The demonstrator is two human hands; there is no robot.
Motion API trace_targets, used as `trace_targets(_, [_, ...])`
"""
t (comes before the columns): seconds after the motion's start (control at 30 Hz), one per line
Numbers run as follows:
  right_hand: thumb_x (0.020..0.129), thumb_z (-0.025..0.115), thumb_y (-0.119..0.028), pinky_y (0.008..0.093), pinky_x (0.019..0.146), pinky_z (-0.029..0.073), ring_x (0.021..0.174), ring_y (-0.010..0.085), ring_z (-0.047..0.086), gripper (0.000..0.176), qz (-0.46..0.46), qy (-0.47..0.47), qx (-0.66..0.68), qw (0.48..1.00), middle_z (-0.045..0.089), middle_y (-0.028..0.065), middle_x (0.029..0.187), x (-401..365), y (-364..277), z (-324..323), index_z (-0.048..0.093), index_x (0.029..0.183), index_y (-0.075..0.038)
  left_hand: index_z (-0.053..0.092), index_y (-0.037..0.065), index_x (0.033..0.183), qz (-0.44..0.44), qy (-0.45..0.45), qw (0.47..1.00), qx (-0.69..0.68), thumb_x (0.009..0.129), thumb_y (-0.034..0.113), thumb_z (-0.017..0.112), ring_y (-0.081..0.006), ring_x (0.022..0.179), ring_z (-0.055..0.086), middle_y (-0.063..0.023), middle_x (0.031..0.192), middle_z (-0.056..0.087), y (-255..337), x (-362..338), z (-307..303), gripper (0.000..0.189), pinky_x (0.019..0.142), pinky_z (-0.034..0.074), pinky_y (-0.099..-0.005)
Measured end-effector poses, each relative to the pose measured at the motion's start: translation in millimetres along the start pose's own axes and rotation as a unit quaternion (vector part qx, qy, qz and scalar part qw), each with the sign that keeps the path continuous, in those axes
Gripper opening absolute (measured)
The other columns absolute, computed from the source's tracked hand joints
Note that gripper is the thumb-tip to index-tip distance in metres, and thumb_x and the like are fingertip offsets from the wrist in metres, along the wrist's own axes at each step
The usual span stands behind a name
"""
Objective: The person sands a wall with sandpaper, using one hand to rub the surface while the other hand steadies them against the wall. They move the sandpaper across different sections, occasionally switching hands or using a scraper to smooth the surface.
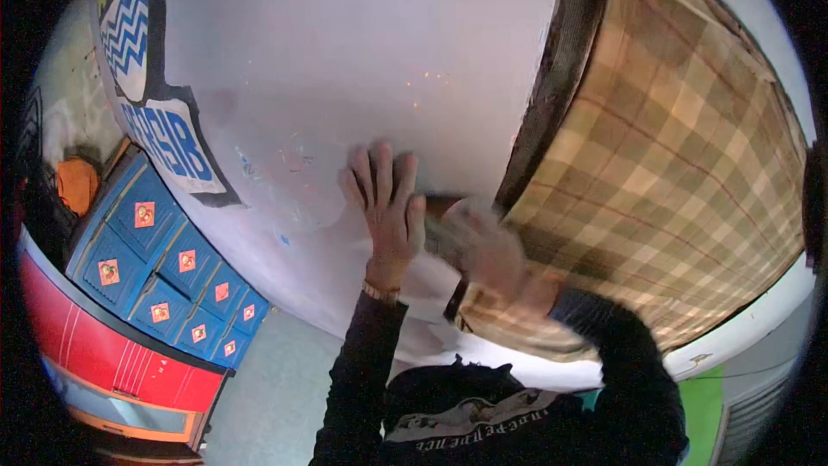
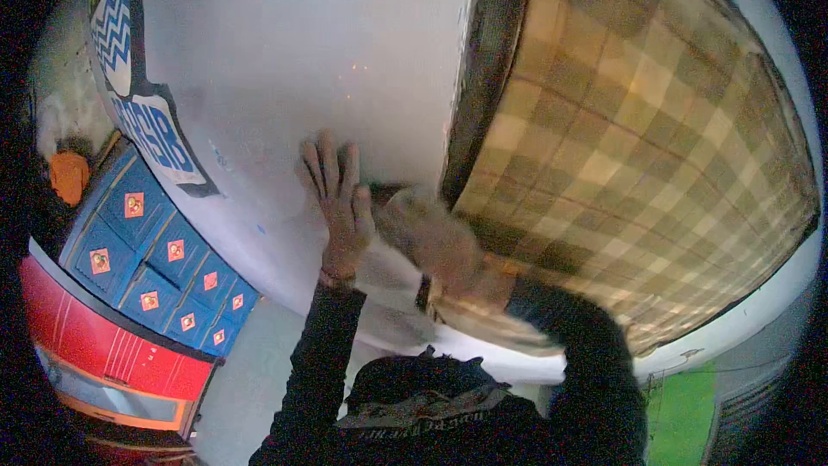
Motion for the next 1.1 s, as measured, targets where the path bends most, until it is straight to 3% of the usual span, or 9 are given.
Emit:
trace_targets(0.03, [0.096, 0.058, -0.034, 0.0488, 0.119, 0.034, 0.143, 0.0258, 0.042, 0.054, -0.046, 0.061, -0.276, 0.958, 0.05, 0.0057, 0.154, 23.8, -10.5, -36.5, 0.054, 0.148, -0.019, 0.048, 0.009, 0.155, 0.007, 0.002, 1.0, -0.015, 0.109, 0.051, 0.033, -0.0456, 0.158, 0.012, -0.0161, 0.169, 0.03, 4.2, 20.8, -8.6, 0.064, 0.124, -0.001, -0.0643])
trace_targets(0.13, [0.096, 0.056, -0.042, 0.0548, 0.117, 0.033, 0.151, 0.0248, 0.035, 0.06, -0.1, 0.132, -0.272, 0.948, 0.042, 0.0021, 0.163, 103.2, 11.0, -155.8, 0.05, 0.153, -0.024, 0.044, 0.009, 0.158, 0.022, 0.024, 0.997, -0.064, 0.109, 0.05, 0.03, -0.0454, 0.158, 0.012, -0.0149, 0.17, 0.029, 14.9, 82.1, -32.1, 0.065, 0.124, -0.001, -0.0634])
trace_targets(0.2, [0.095, 0.057, -0.043, 0.0548, 0.118, 0.031, 0.152, 0.0247, 0.033, 0.062, -0.08, 0.139, -0.294, 0.942, 0.039, 0.0012, 0.165, 104.1, 10.0, -160.8, 0.05, 0.154, -0.026, 0.042, 0.009, 0.159, 0.021, 0.05, 0.993, -0.102, 0.11, 0.05, 0.029, -0.0454, 0.158, 0.012, -0.0143, 0.17, 0.029, 15.7, 83.4, -31.1, 0.065, 0.124, -0.001, -0.063])
trace_targets(0.37, [0.088, 0.062, -0.043, 0.0455, 0.126, 0.023, 0.154, 0.0221, 0.03, 0.065, -0.132, -0.002, -0.299, 0.945, 0.038, 0.0031, 0.166, -2.1, -5.4, -21.7, 0.058, 0.146, -0.016, 0.042, 0.006, 0.158, -0.017, 0.056, 0.995, -0.084, 0.109, 0.05, 0.029, -0.0461, 0.158, 0.014, -0.0138, 0.169, 0.03, 24.5, -30.7, 6.9, 0.068, 0.124, -0.001, -0.0661])
trace_targets(0.5, [0.087, 0.063, -0.042, 0.045, 0.126, 0.023, 0.154, 0.0219, 0.03, 0.05, -0.083, -0.059, -0.145, 0.984, 0.043, 0.0044, 0.162, 4.4, -5.1, -32.0, 0.069, 0.127, -0.011, 0.044, 0.008, 0.157, -0.012, 0.03, 0.999, -0.011, 0.106, 0.047, 0.034, -0.0474, 0.157, 0.014, -0.0081, 0.168, 0.035, 28.6, -3.4, 7.3, 0.065, 0.122, -0.002, -0.0688])
trace_targets(0.7, [0.089, 0.06, -0.043, 0.0507, 0.127, 0.021, 0.156, 0.026, 0.026, 0.051, -0.113, 0.04, -0.245, 0.962, 0.045, 0.0015, 0.16, 110.8, 4.9, -144.2, 0.07, 0.131, -0.015, 0.044, 0.009, 0.158, 0.068, 0.098, 0.992, 0.036, 0.107, 0.039, 0.033, -0.047, 0.157, 0.017, -0.0041, 0.168, 0.037, 50.9, 161.1, -39.4, 0.06, 0.122, 0.0, -0.0664])
trace_targets(0.83, [0.096, 0.048, -0.042, 0.0564, 0.129, 0.01, 0.159, 0.0255, 0.018, 0.067, -0.124, -0.038, -0.343, 0.93, 0.032, 0.0084, 0.169, 48.0, 7.9, -67.6, 0.047, 0.153, -0.008, 0.051, 0.008, 0.153, 0.041, 0.04, 0.996, 0.063, 0.108, 0.045, 0.033, -0.0511, 0.153, 0.023, -0.0063, 0.164, 0.043, 38.2, 79.7, -12.2, 0.06, 0.122, 0.006, -0.0702])
trace_targets(0.93, [0.093, 0.054, -0.045, 0.0558, 0.122, 0.026, 0.155, 0.0296, 0.028, 0.064, -0.121, -0.142, -0.304, 0.934, 0.044, 0.0086, 0.16, 24.9, 7.3, -57.6, 0.053, 0.146, -0.008, 0.06, 0.01, 0.145, 0.055, 0.032, 0.996, 0.058, 0.108, 0.046, 0.032, -0.0526, 0.153, 0.022, -0.0076, 0.161, 0.046, 55.1, 76.0, -13.9, 0.059, 0.121, 0.004, -0.0727])
trace_targets(1.1, [0.092, 0.059, -0.048, 0.057, 0.118, 0.032, 0.152, 0.0349, 0.032, 0.063, -0.09, 0.115, -0.295, 0.944, 0.047, 0.0091, 0.155, 133.2, 20.6, -207.9, 0.056, 0.144, -0.012, 0.053, 0.013, 0.152, 0.134, 0.069, 0.987, 0.055, 0.108, 0.042, 0.031, -0.0444, 0.155, 0.024, -0.0094, 0.164, 0.042, 92.1, 248.7, -67.3, 0.057, 0.122, 0.01, -0.0672])
Point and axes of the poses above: each hand's wrist, its own x-axis towards the middle knuckle, its own z-axis out of the palm, y = z × x, the point moved 7 cm from there along x, towards the middle knuckle
